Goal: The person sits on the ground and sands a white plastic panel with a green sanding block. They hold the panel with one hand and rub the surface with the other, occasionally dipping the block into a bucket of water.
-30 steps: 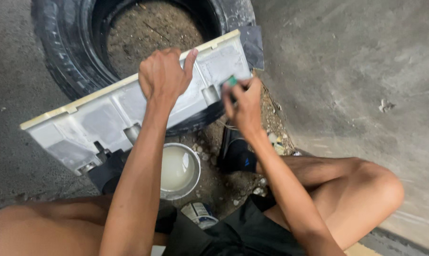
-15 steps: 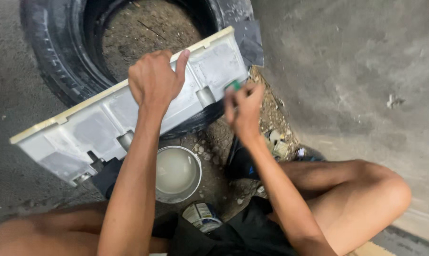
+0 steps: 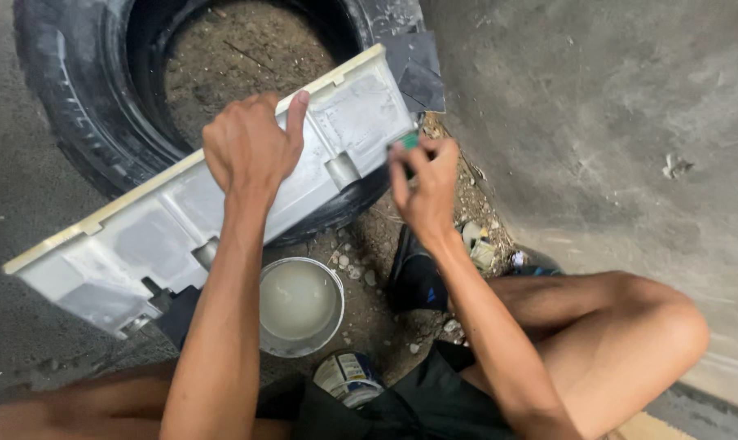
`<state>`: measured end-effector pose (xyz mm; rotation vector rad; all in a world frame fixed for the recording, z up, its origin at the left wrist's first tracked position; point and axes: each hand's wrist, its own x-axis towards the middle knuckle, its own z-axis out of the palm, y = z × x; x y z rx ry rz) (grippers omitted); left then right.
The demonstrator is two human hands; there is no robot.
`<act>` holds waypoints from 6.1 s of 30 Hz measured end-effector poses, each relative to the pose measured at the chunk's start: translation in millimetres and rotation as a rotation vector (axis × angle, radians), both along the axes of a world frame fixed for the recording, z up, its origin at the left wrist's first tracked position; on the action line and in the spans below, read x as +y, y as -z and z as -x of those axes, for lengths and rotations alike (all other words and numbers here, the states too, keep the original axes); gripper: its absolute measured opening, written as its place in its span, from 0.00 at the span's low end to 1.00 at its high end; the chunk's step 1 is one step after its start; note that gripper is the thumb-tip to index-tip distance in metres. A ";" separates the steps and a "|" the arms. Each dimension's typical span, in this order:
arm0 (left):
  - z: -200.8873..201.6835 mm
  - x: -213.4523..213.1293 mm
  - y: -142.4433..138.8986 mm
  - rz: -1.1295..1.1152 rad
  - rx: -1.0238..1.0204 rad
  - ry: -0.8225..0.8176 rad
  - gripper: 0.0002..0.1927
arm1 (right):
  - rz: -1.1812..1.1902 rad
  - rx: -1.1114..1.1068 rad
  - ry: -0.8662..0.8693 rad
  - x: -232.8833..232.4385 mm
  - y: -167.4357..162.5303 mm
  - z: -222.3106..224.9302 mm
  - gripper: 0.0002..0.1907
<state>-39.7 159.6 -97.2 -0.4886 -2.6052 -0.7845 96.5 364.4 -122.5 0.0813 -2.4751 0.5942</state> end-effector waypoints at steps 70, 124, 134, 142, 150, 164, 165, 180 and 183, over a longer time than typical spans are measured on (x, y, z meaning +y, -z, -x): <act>4.8 -39.6 10.1 0.057 -0.116 -0.033 0.29 | 0.119 0.071 0.014 -168.7 -1.1 -31.5 0.10; -46.4 7.7 -20.8 0.099 -0.172 0.119 0.22 | 0.288 -0.116 -0.339 -124.5 13.4 -103.0 0.09; -56.3 9.1 -55.4 0.167 -0.416 0.068 0.22 | 0.575 0.076 0.032 -51.5 -67.9 -87.1 0.09; -67.5 13.5 -69.0 0.179 -0.492 -0.004 0.21 | 0.659 0.190 0.074 -10.5 -80.7 -75.9 0.08; -93.3 24.4 -72.1 0.126 -0.430 -0.112 0.22 | 0.994 0.275 0.056 34.7 -72.6 -75.1 0.09; -120.4 24.6 -28.3 -0.087 -0.337 -0.354 0.25 | 1.300 0.248 -0.027 45.3 -59.5 -67.4 0.08; -119.3 23.9 -21.3 -0.082 -0.316 -0.353 0.25 | 1.318 0.235 -0.046 44.1 -60.1 -68.8 0.09; -88.5 -88.9 2.7 -0.237 -0.412 -0.494 0.28 | 0.814 -0.225 -0.179 -57.2 -51.1 -43.6 0.23; -91.2 -116.3 -2.5 -0.273 -0.488 -0.473 0.29 | 0.720 -0.298 -0.215 -89.9 -52.6 -42.0 0.22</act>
